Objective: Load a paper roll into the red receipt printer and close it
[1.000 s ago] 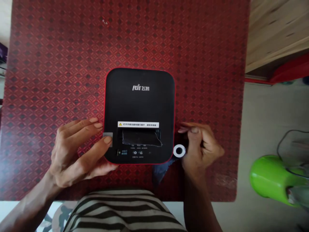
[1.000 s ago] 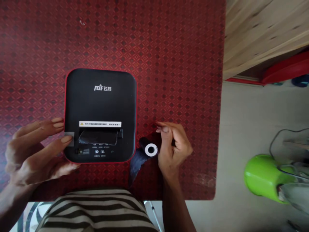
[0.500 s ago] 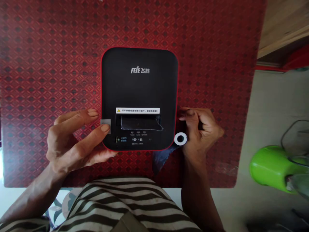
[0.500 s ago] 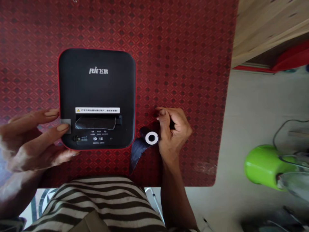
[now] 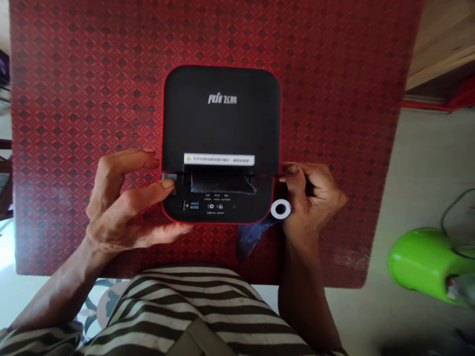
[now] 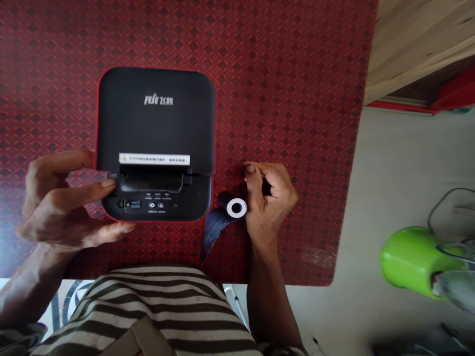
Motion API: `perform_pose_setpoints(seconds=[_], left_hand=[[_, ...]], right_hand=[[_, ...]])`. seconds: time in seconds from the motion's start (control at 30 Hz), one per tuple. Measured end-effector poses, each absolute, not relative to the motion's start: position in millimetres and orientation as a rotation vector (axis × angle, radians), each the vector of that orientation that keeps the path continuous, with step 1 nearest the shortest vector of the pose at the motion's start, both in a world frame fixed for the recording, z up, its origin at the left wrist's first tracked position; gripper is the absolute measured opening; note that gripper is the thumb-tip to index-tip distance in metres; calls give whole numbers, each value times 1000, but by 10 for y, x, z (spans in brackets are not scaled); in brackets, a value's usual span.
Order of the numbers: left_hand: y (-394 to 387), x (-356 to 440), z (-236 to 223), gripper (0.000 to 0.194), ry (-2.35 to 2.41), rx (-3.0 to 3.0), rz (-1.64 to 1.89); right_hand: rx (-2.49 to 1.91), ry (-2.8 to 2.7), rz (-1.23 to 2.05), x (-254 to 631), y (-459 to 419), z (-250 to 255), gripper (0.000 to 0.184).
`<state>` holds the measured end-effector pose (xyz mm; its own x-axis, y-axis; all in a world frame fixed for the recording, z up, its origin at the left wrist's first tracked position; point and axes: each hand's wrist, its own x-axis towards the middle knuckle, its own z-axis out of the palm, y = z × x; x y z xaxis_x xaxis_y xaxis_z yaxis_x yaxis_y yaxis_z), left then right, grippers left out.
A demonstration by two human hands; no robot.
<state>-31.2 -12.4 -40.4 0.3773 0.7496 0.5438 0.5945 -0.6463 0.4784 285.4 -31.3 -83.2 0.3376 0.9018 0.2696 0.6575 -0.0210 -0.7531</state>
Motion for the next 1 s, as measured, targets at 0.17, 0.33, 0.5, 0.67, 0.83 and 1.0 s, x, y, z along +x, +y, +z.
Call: perform_pose_setpoints(seconds=[0.17, 0.33, 0.5, 0.67, 0.83, 1.0], left_hand=[[-91, -298, -426, 56, 1164, 2422, 1162], [-104, -316, -536, 60, 1138, 2446, 1227], [-159, -304, -545, 63, 1196, 2476, 1202], [-186, -308, -506, 58, 1234, 2459, 1129], [-184, -330, -525, 59, 1206, 2454, 1139], [-197, -342, -550, 65, 1187, 2448, 1141]], right_hand=[[-1730, -1366, 374, 2837, -310, -855, 26], [-1638, -1165, 352, 2833, -332, -714, 18], [-1593, -1534, 132, 2703, -232, -102, 20], [-1542, -2291, 415, 2302, 239, 365, 28], [-1760, -2492, 553, 1917, 617, 404, 22], [-1859, -2510, 628, 1785, 722, 430, 30]])
